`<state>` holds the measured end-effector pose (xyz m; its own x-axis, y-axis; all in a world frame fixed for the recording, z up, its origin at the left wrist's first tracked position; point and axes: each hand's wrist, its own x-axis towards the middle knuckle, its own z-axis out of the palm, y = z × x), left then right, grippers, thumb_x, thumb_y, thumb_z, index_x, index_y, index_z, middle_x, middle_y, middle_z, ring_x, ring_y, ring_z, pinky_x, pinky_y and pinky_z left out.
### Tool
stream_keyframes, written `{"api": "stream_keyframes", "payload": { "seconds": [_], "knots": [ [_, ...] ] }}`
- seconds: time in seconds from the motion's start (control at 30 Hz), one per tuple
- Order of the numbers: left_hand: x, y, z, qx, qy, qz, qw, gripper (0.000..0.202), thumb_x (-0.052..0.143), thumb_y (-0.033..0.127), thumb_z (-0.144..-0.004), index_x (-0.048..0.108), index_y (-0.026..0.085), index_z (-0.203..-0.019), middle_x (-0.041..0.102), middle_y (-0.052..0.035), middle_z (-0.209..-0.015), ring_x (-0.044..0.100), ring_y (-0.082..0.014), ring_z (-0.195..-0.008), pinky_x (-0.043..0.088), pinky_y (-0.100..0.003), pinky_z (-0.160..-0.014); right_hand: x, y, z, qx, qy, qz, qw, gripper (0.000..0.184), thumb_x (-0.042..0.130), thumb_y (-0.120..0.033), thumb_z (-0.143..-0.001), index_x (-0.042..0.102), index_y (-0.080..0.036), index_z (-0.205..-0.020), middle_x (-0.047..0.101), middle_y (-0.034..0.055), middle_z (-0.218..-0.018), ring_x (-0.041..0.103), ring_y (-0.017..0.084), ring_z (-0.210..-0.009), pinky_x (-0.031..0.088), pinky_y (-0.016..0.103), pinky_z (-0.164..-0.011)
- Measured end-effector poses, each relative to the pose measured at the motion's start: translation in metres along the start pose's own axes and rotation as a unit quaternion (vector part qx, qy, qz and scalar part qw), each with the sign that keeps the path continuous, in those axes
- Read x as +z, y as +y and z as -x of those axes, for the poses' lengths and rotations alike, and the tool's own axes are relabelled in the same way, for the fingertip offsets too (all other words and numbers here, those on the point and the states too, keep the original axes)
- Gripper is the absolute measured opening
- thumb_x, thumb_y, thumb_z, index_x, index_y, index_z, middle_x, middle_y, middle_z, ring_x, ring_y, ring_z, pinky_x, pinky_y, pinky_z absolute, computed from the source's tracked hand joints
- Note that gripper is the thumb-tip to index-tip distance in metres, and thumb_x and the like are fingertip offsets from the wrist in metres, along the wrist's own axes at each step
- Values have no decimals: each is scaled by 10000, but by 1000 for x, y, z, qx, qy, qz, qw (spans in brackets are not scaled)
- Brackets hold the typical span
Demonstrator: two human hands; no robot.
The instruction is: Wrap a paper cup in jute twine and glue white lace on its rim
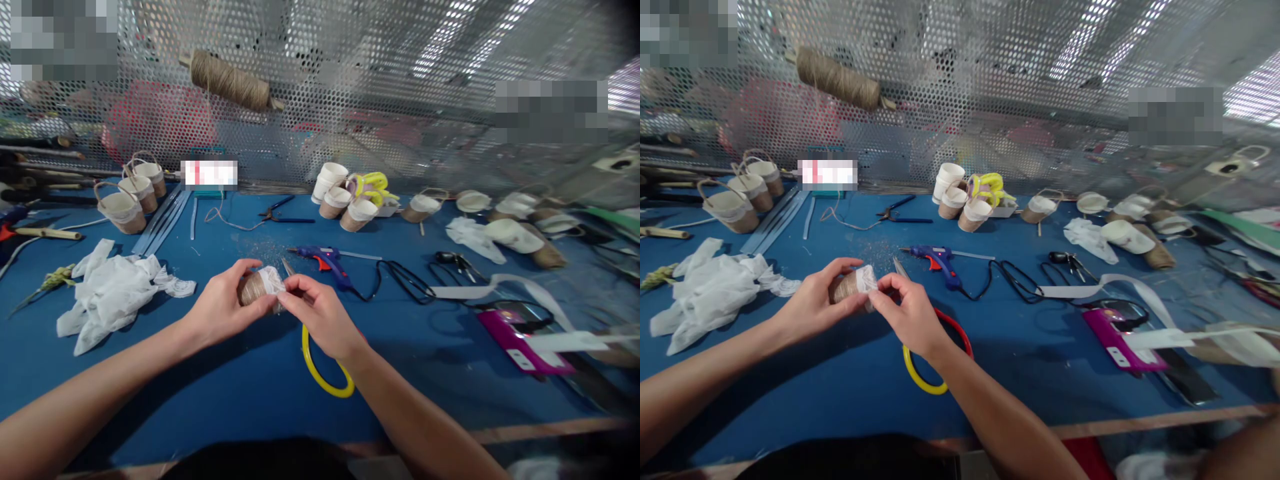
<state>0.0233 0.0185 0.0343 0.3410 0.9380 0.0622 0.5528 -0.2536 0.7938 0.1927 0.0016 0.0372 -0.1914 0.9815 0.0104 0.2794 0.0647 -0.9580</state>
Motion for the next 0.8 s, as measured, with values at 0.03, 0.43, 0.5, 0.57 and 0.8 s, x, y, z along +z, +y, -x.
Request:
{"api": "stream_keyframes", "payload": {
  "seconds": [0.03, 0.43, 0.5, 0.57, 0.8],
  "knots": [
    [0, 0, 0, 3, 2, 0, 1000, 519, 563, 421, -724, 477, 138, -1151, 626, -84, -943, 592, -190, -767, 471, -323, -690, 0, 0, 0, 1, -1, -1, 1000, 111, 525, -277, -746, 534, -177, -698, 510, -14, -647, 466, 113, -604, 392, 263, -591],
    [-1, -5, -2, -15, -12, 105, 994, 504, 576, 436, -734, 489, 141, -1132, 605, -85, -985, 579, -201, -833, 471, -336, -743, -6, 4, 2, -4, 120, -52, 991, 142, 601, -314, -734, 589, -192, -805, 603, 7, -732, 546, 124, -643, 444, 264, -628],
    [-1, -6, -2, -18, -35, 172, 984, 501, 582, 439, -733, 496, 137, -1123, 605, -86, -1007, 582, -204, -863, 473, -321, -752, -10, 7, 0, -11, 161, -63, 985, 149, 612, -331, -734, 591, -191, -779, 603, 4, -703, 546, 121, -624, 450, 262, -624],
    [-2, -7, -3, -26, -56, 227, 972, 521, 597, 436, -723, 495, 133, -1134, 611, -91, -1033, 582, -213, -892, 473, -316, -763, -15, 11, -2, -18, 173, -69, 982, 157, 618, -339, -737, 593, -188, -772, 603, 2, -684, 548, 120, -621, 455, 264, -635],
    [0, -13, 1, -21, -71, 320, 945, 665, 662, 403, -673, 411, 128, -1225, 617, -94, -986, 581, -215, -853, 468, -322, -736, -22, 17, -3, -32, 171, -93, 980, 159, 610, -350, -751, 573, -196, -738, 574, -22, -620, 517, 102, -581, 436, 246, -603]
  ]
}}
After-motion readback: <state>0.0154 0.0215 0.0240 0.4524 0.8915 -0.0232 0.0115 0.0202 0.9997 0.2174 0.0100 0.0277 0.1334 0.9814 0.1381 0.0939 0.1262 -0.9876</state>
